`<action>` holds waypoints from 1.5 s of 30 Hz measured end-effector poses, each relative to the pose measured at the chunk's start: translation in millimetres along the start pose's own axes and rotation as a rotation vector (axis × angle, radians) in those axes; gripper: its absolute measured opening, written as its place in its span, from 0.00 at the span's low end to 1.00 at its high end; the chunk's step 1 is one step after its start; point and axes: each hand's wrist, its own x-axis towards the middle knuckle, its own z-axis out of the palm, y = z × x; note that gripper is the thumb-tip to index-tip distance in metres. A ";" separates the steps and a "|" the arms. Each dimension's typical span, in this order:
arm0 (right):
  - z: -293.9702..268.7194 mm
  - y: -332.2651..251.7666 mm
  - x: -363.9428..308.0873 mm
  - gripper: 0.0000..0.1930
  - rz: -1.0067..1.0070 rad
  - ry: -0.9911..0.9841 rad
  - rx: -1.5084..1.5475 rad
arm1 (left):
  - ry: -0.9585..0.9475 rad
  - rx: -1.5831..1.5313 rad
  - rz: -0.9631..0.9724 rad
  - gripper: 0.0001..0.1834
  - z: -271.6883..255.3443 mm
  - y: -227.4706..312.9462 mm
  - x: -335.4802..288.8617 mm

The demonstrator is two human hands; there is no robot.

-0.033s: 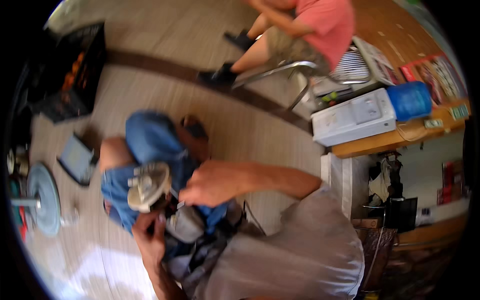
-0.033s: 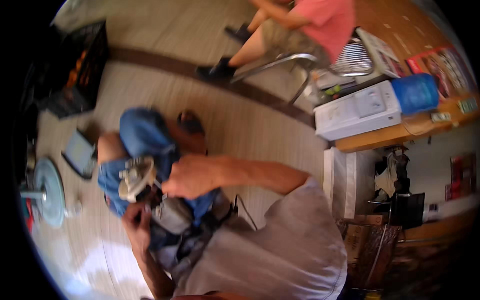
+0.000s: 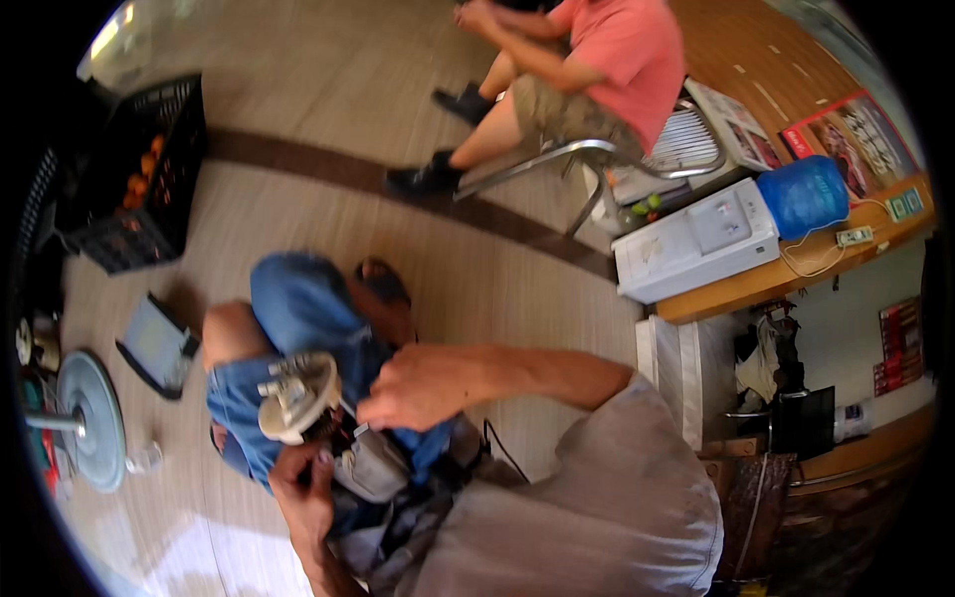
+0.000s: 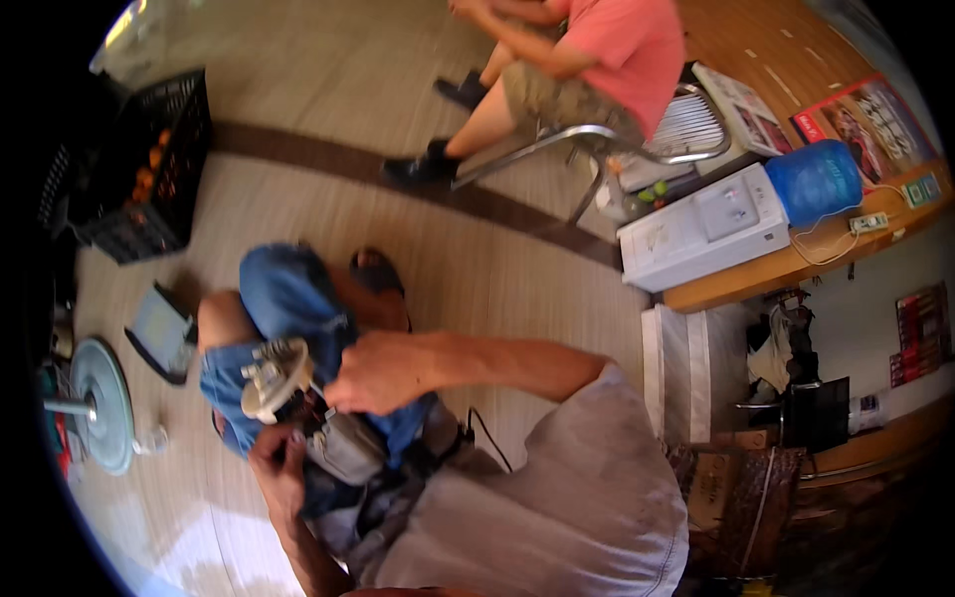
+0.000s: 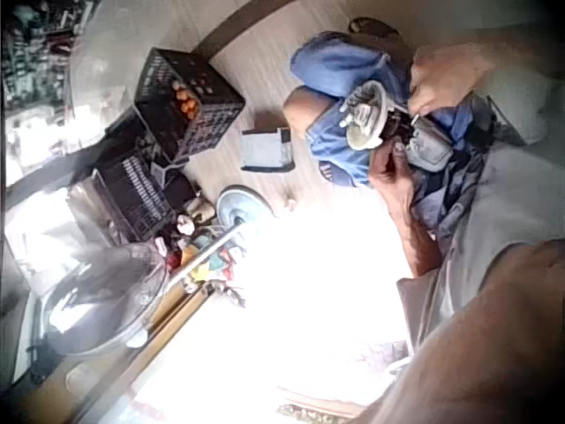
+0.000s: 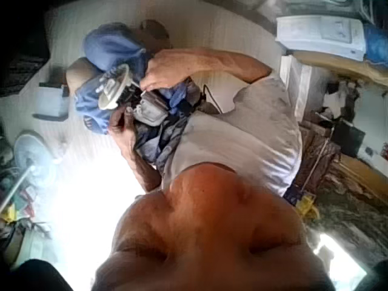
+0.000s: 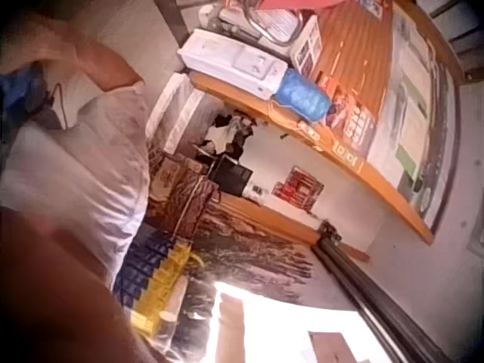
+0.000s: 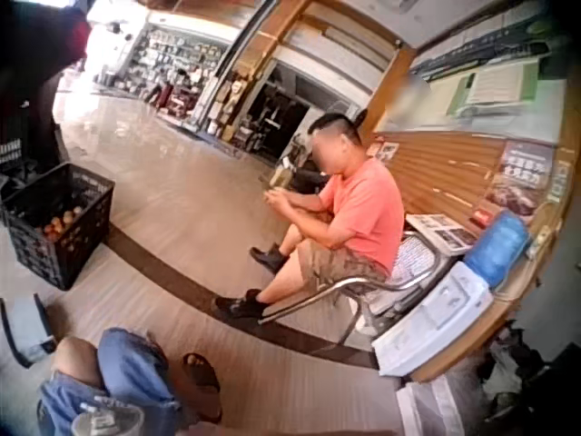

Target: The person uses a screwdriver and a pick to detach electrical wires and plastic clips from a car fuel pump assembly.

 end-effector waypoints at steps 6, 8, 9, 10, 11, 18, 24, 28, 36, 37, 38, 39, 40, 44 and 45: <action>9.1 -7.1 -4.4 0.08 0.067 0.047 0.038 | -0.042 0.145 0.151 0.09 -10.5 1.8 -1.8; 1.1 -21.7 -0.7 0.08 0.062 0.078 0.024 | -0.056 0.151 0.190 0.09 -14.9 1.6 -0.7; 0.0 -20.1 -4.3 0.09 0.105 0.121 0.089 | -0.052 0.108 0.179 0.08 -6.9 8.3 7.8; 2.0 -20.1 -8.4 0.10 0.123 0.189 0.114 | -0.069 0.096 0.188 0.08 -2.3 15.2 12.9; 6.3 -23.1 -11.4 0.10 0.193 0.212 0.106 | -0.076 0.067 0.149 0.08 0.0 17.8 12.9; 35.2 -58.8 -26.5 0.15 0.268 0.347 0.152 | -0.001 0.034 0.181 0.09 -3.6 14.8 1.0; 87.6 -94.2 -37.4 0.19 0.423 0.602 0.228 | 0.004 0.035 0.190 0.09 5.7 14.6 -1.4; 100.6 -105.6 -31.5 0.21 0.488 0.713 0.194 | 0.053 0.072 0.206 0.09 12.0 13.5 -5.4; 108.5 -111.1 -27.7 0.24 0.462 0.709 0.120 | 0.061 0.095 0.205 0.09 11.8 15.0 -6.3; 110.8 -112.6 -25.1 0.21 0.470 0.743 0.120 | 0.065 0.096 0.216 0.09 12.9 15.4 -6.3; 112.4 -113.5 -23.5 0.19 0.478 0.777 0.119 | 0.068 0.096 0.227 0.09 13.5 15.7 -6.5; 112.9 -113.7 -23.2 0.19 0.478 0.777 0.118 | 0.068 0.096 0.228 0.09 13.7 15.9 -7.1; 113.6 -112.4 -22.5 0.19 0.470 0.784 0.102 | 0.068 0.099 0.227 0.09 13.8 15.3 -7.2; 120.4 -110.1 -19.6 0.19 0.470 0.817 0.063 | 0.075 0.116 0.256 0.08 14.2 14.0 -6.9; 120.5 -109.0 -20.1 0.19 0.470 0.816 0.060 | 0.076 0.113 0.257 0.08 13.7 14.5 -6.2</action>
